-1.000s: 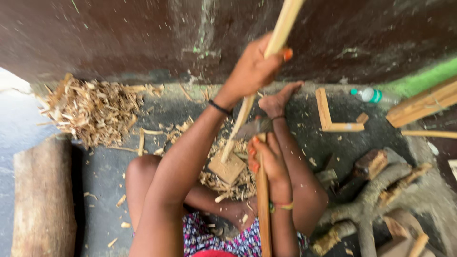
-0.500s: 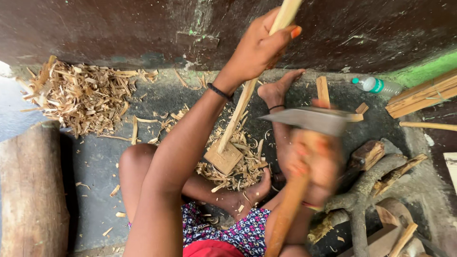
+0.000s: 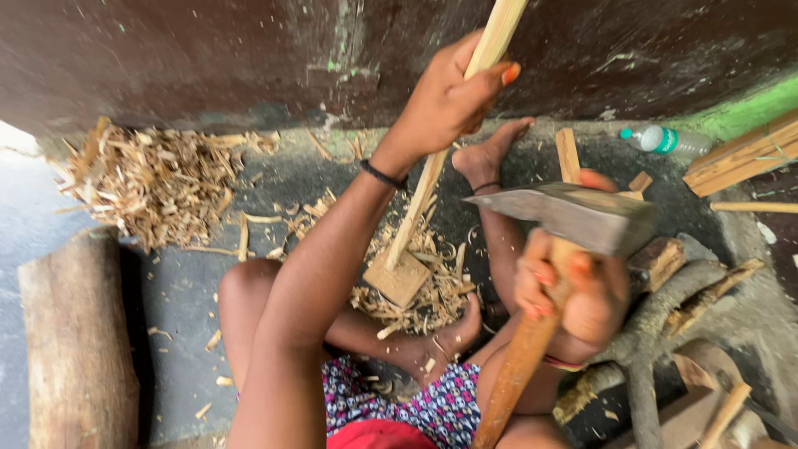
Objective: The person sits on the floor and uses a small axe to carve and shape a long wooden stick. They repeatedly strike the wood to remove shavings and refine the stick's shape.
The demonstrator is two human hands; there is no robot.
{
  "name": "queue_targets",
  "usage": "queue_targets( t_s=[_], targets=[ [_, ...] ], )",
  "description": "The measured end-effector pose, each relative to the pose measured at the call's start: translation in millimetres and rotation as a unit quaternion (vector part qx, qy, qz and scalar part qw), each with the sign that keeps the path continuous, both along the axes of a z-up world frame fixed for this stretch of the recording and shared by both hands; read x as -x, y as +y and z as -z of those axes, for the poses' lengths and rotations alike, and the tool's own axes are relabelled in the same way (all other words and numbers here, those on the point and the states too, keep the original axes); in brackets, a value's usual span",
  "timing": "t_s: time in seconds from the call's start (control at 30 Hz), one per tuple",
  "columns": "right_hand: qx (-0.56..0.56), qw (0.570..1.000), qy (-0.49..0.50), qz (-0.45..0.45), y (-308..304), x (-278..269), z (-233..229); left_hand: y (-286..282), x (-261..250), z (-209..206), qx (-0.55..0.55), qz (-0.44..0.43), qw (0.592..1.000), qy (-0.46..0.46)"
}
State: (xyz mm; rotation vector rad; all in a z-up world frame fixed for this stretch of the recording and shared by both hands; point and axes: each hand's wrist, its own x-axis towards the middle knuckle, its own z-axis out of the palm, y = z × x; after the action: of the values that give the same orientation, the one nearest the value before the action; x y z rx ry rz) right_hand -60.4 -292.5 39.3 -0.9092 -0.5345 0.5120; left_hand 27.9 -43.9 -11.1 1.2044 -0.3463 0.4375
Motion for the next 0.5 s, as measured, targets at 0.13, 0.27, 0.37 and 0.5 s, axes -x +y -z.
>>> queue_targets(
  t_s=[0.13, 0.27, 0.37, 0.5],
  targets=[
    [0.0, 0.998, 0.048, -0.042, -12.1, -5.2, 14.4, 2.0, 2.2, 3.3, 0.006, 0.005, 1.0, -0.016],
    [0.176, 0.979, 0.098, -0.036, 28.2, -25.7, 89.5, 4.7, 2.0, 7.3, 0.02, 0.008, 1.0, -0.003],
    [0.206, 0.973, 0.102, -0.03, 32.7, -23.5, 104.6, 4.1, 12.3, 8.2, 0.0, -0.01, 1.0, 0.002],
    [0.192, 0.975, 0.104, -0.041, 24.5, -19.3, 75.8, -0.3, 21.6, 9.8, 0.029, 0.009, 1.0, -0.003]
  ],
)
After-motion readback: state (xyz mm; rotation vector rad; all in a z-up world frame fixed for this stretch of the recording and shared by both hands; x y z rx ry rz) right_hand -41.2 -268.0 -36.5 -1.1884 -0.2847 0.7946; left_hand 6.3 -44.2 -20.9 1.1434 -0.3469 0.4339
